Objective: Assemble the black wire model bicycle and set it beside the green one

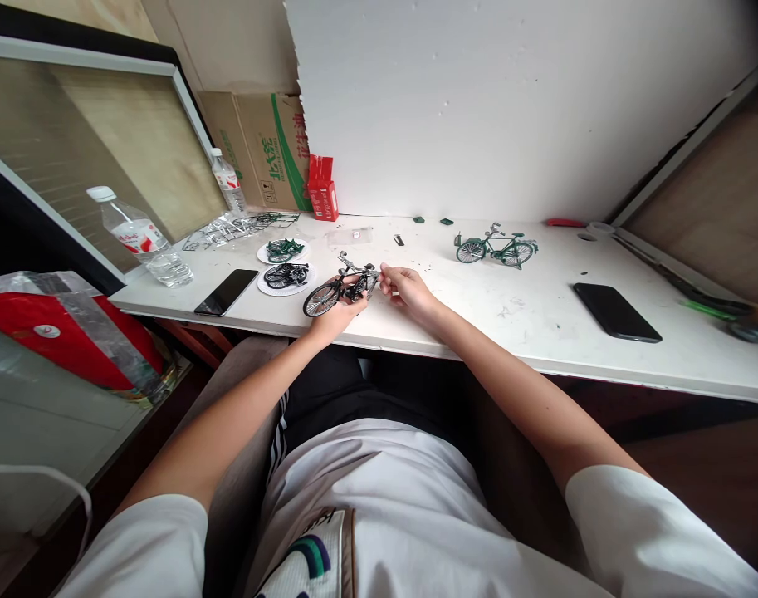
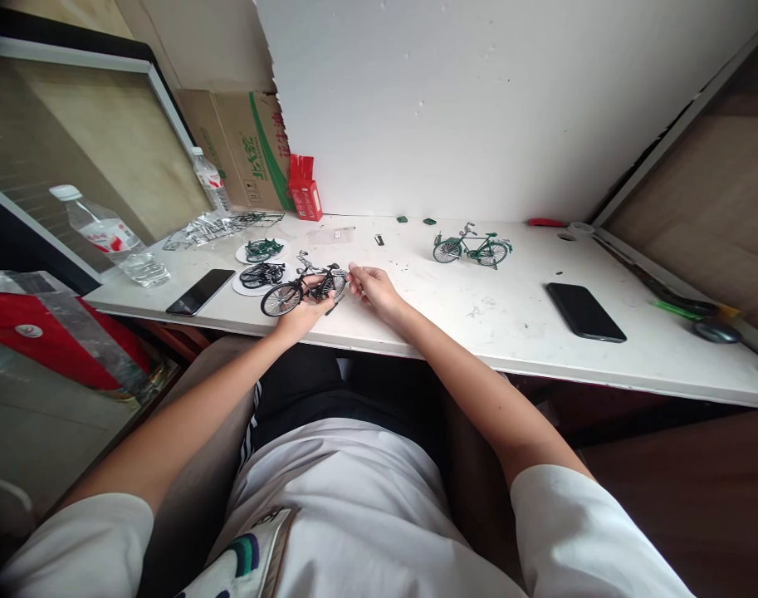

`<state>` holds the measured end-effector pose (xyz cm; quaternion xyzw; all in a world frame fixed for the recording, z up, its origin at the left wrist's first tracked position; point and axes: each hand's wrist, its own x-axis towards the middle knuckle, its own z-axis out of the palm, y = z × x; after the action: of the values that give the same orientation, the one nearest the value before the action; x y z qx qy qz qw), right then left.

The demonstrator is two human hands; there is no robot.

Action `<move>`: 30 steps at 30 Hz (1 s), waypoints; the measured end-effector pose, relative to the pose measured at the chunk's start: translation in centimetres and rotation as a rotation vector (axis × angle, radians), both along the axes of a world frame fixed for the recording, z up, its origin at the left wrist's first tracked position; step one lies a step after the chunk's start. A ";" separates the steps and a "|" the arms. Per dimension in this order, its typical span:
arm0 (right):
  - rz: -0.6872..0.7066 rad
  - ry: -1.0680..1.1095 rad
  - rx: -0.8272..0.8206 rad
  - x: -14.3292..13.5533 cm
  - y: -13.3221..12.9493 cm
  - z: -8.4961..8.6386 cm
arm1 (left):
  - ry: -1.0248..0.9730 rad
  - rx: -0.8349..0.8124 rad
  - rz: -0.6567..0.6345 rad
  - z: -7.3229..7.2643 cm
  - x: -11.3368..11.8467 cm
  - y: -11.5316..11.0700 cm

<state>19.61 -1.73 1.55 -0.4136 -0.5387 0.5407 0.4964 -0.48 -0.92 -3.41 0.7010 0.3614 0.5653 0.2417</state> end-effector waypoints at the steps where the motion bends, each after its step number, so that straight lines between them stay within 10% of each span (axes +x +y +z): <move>1: 0.016 0.003 -0.017 0.0 0.0 0.0 | -0.002 -0.005 -0.003 0.0 0.0 -0.1; 30: 0.080 0.118 -0.058 0.1 -0.1 0.3 | 0.023 0.057 0.010 0.5 0.3 -0.3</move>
<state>19.72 -1.86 1.84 -0.3732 -0.5085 0.5990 0.4932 -0.22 -1.23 -2.95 0.7122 0.3515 0.5685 0.2145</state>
